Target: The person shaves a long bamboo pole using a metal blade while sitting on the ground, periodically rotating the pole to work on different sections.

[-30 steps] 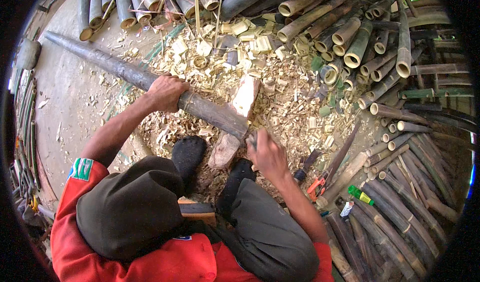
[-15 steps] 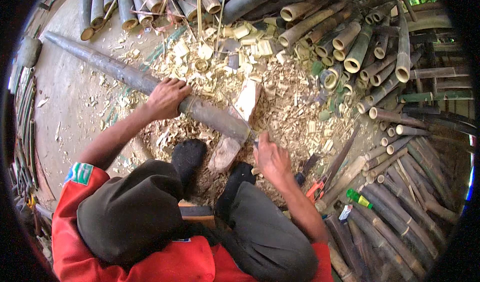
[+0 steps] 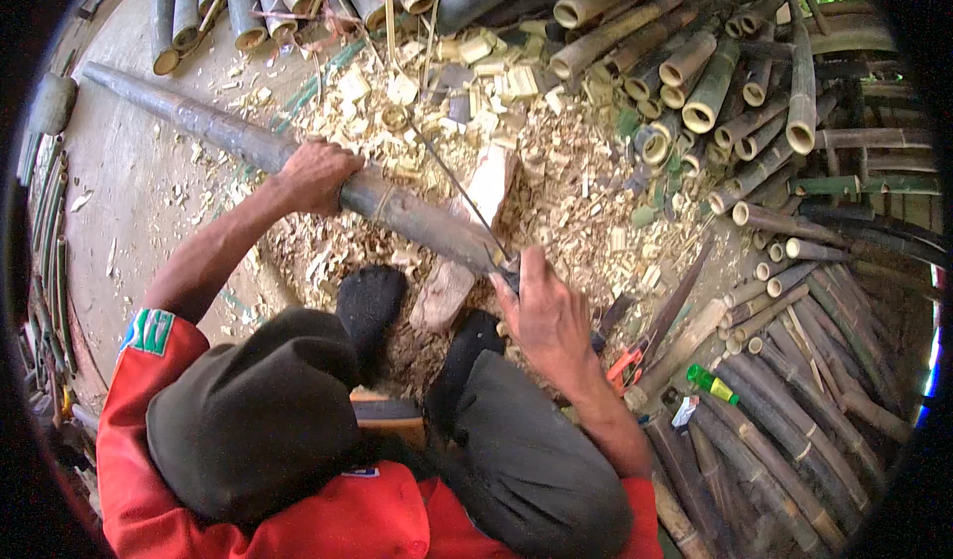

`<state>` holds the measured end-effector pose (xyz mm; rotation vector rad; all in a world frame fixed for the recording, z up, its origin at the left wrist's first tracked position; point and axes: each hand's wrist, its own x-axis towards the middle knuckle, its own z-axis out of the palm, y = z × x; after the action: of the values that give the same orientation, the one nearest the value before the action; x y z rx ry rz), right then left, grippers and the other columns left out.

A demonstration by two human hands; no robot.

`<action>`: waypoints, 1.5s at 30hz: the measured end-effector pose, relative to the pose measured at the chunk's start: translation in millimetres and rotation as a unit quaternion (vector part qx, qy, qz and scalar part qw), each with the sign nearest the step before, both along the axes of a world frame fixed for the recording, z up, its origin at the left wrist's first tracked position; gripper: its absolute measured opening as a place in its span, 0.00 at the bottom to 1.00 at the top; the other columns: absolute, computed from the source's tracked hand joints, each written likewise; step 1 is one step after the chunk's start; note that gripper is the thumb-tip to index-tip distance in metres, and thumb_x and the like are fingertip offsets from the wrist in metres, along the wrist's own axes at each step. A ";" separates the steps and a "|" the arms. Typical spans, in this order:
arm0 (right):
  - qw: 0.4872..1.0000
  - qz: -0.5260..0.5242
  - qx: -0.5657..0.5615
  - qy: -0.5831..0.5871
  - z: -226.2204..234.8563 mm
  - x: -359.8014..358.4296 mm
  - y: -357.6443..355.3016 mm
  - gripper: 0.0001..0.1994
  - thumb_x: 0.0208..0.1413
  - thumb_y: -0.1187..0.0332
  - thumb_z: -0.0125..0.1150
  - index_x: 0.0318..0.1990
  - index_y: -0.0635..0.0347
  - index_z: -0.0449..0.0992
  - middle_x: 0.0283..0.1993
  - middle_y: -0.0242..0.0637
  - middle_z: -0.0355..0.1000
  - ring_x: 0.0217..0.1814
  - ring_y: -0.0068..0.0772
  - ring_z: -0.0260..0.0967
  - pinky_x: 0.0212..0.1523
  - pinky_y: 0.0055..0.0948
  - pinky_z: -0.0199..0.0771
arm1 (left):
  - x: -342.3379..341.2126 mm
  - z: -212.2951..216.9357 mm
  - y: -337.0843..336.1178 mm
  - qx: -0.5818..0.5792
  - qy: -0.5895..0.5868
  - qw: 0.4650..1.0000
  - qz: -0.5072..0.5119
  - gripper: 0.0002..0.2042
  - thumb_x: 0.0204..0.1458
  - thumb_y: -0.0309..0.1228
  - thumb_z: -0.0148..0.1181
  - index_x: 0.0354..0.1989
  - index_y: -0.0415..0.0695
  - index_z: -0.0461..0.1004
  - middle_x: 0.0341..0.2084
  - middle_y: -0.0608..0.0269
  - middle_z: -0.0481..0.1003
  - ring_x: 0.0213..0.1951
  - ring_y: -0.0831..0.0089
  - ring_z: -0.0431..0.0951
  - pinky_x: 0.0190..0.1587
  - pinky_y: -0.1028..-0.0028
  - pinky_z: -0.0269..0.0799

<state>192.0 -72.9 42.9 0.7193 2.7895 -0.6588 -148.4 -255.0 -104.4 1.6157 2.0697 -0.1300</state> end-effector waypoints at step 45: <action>0.988 0.037 0.042 -0.144 -46.2 27.0 28.2 0.21 0.68 0.64 0.63 0.54 0.73 0.65 0.31 0.56 0.80 0.28 0.53 0.83 0.25 0.47 0.83 | 31.8 -34.8 -39.2 0.343 0.189 0.920 0.007 0.23 0.46 0.33 0.68 0.53 0.44 0.74 0.46 0.58 0.76 0.52 0.60 0.77 0.58 0.59 0.70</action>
<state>218.9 -44.8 -3.3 0.6630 2.5735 -0.3911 -116.6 -294.2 -139.2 2.1030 2.6106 0.3622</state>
